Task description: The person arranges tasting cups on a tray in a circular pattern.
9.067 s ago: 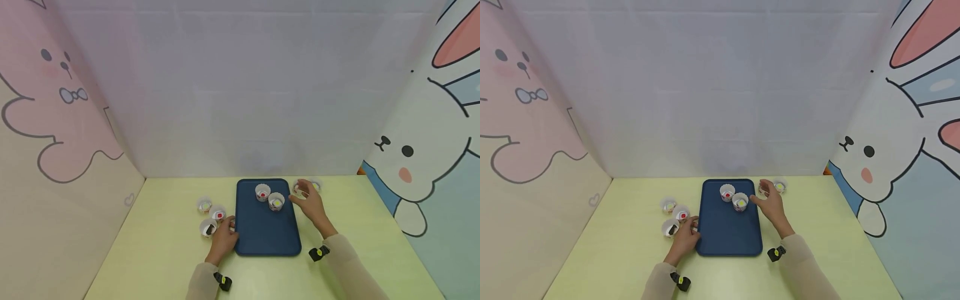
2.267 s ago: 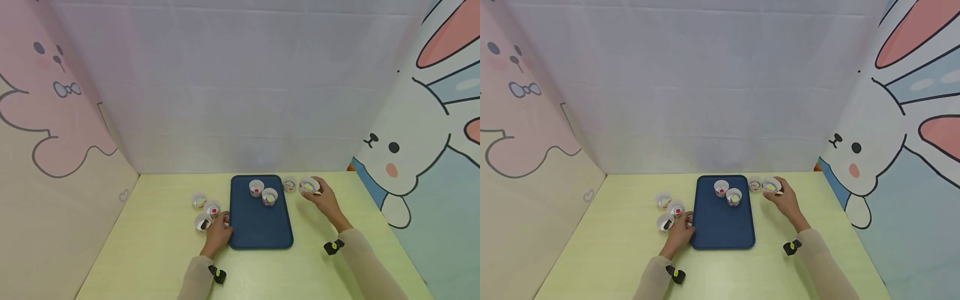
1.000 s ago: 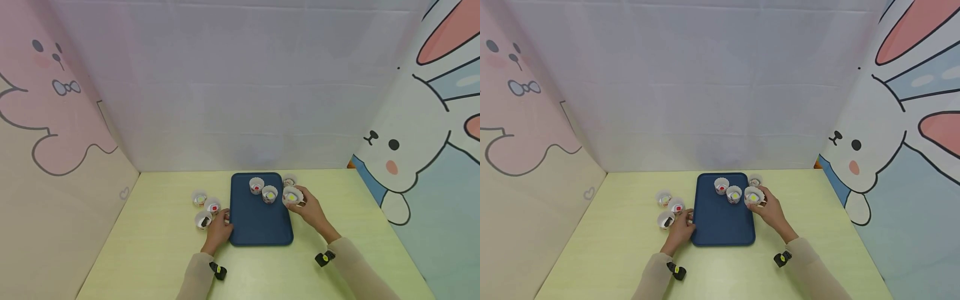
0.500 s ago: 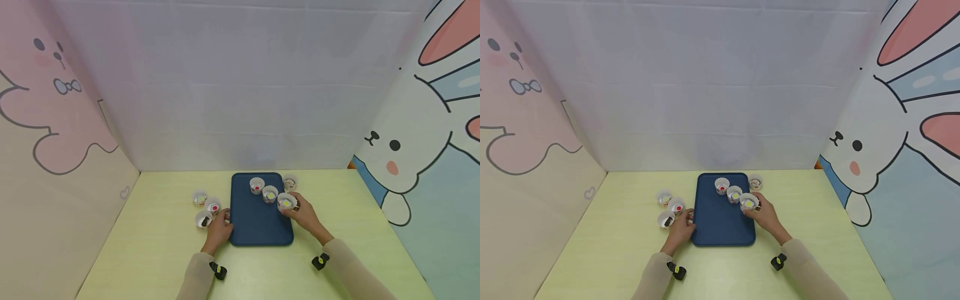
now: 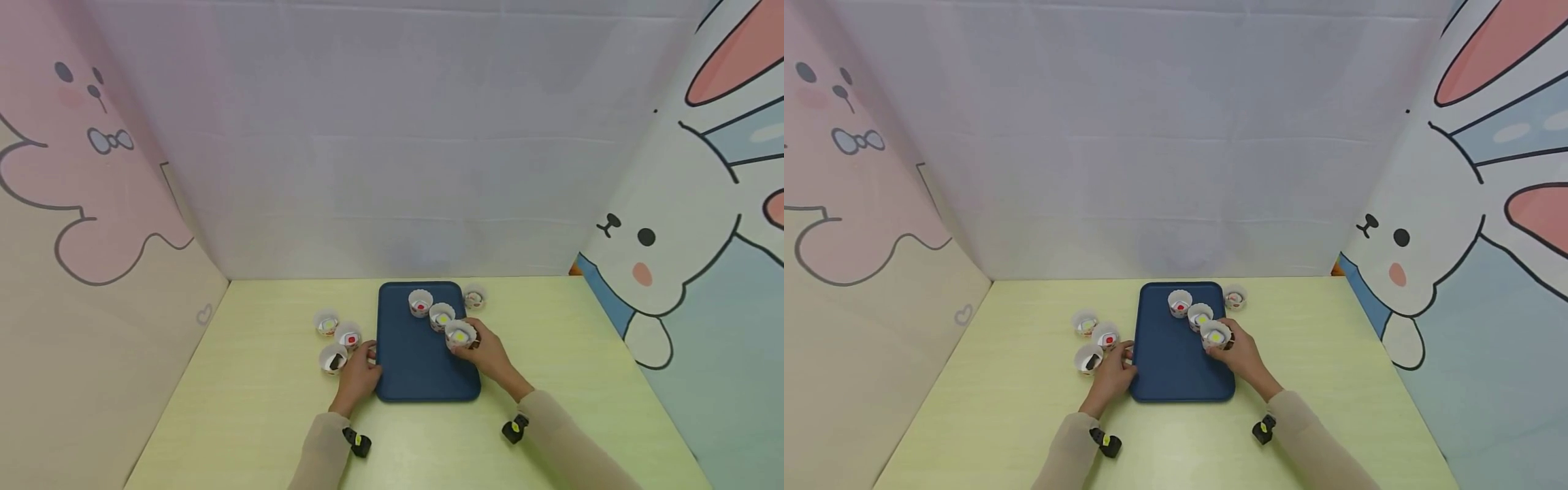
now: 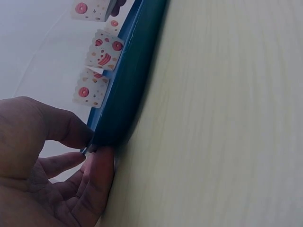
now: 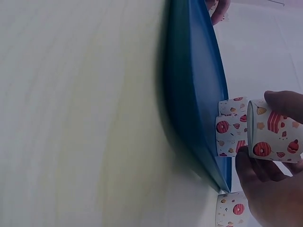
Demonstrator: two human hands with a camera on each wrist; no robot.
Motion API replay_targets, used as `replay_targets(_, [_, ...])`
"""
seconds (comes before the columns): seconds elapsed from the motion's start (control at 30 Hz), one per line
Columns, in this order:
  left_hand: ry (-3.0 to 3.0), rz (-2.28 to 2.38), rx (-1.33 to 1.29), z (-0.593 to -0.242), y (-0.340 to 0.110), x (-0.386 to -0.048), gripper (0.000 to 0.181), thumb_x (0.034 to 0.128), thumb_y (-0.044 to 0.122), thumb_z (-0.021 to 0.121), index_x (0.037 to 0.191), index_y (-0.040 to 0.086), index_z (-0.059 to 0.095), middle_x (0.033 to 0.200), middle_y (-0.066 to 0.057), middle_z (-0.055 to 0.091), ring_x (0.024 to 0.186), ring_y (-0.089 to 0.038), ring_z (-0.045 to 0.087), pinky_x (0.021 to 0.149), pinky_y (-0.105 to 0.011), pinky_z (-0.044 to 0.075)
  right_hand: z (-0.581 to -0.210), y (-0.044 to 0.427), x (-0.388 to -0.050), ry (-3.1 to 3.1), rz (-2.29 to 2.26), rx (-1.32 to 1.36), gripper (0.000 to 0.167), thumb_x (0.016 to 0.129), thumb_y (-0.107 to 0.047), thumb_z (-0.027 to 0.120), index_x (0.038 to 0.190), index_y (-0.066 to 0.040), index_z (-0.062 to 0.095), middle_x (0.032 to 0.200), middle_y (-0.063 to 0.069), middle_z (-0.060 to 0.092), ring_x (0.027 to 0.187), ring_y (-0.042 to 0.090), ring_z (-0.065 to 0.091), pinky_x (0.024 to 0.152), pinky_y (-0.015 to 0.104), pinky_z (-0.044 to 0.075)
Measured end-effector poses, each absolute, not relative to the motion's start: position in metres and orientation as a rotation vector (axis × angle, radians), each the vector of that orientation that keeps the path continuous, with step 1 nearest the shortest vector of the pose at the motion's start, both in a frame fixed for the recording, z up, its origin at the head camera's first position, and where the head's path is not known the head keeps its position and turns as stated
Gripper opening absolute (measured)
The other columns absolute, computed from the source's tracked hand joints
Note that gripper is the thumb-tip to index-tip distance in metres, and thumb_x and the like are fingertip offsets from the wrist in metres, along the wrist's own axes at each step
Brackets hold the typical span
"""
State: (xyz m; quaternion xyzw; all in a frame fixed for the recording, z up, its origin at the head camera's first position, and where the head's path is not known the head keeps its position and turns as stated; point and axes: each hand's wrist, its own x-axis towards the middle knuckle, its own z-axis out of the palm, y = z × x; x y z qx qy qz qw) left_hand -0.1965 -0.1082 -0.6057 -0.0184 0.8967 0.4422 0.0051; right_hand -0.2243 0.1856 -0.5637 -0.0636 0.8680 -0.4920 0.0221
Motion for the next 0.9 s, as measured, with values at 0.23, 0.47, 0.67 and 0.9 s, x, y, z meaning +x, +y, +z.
replay_targets(0.23, [2.839,1.381,-0.054,-0.602,-0.108,-0.195,0.055,0.0792,0.007,0.063,0.134,0.005,0.055,0.102,-0.006,0.063,0.081,-0.015,0.064,0.07,-0.035,0.05,-0.573,0.18,-0.227,2.767,-1.409,-0.202,0.062,0.079,-0.017,0.08,0.133,-0.008,0.052,0.119,0.016,0.063,0.095,0.022,0.062,0.076,0.03,0.05])
replay_targets(0.47, [2.834,1.388,-0.056,-0.602,-0.107,-0.195,0.054,0.0801,0.007,0.063,0.134,0.006,0.055,0.102,-0.006,0.063,0.081,-0.014,0.064,0.07,-0.035,0.05,-0.578,0.174,-0.229,2.796,-1.35,-0.188,0.061,0.077,-0.016,0.081,0.132,-0.01,0.053,0.118,0.013,0.064,0.098,0.024,0.059,0.083,0.038,0.048])
replay_targets(0.67, [2.831,1.386,-0.054,-0.602,-0.107,-0.195,0.054,0.0811,0.007,0.064,0.134,0.006,0.055,0.103,-0.005,0.063,0.081,-0.014,0.064,0.07,-0.035,0.05,-0.58,0.17,-0.229,2.841,-1.31,-0.229,0.061,0.075,-0.016,0.082,0.13,-0.008,0.055,0.117,0.014,0.066,0.104,0.028,0.061,0.09,0.046,0.047])
replay_targets(0.9, [2.827,1.377,-0.053,-0.602,-0.108,-0.195,0.054,0.0818,0.009,0.064,0.135,0.007,0.055,0.103,-0.004,0.063,0.081,-0.013,0.063,0.07,-0.034,0.049,-0.585,0.166,-0.229,2.884,-1.297,-0.263,0.06,0.074,-0.016,0.082,0.128,-0.007,0.057,0.114,0.014,0.067,0.101,0.027,0.062,0.088,0.046,0.048])
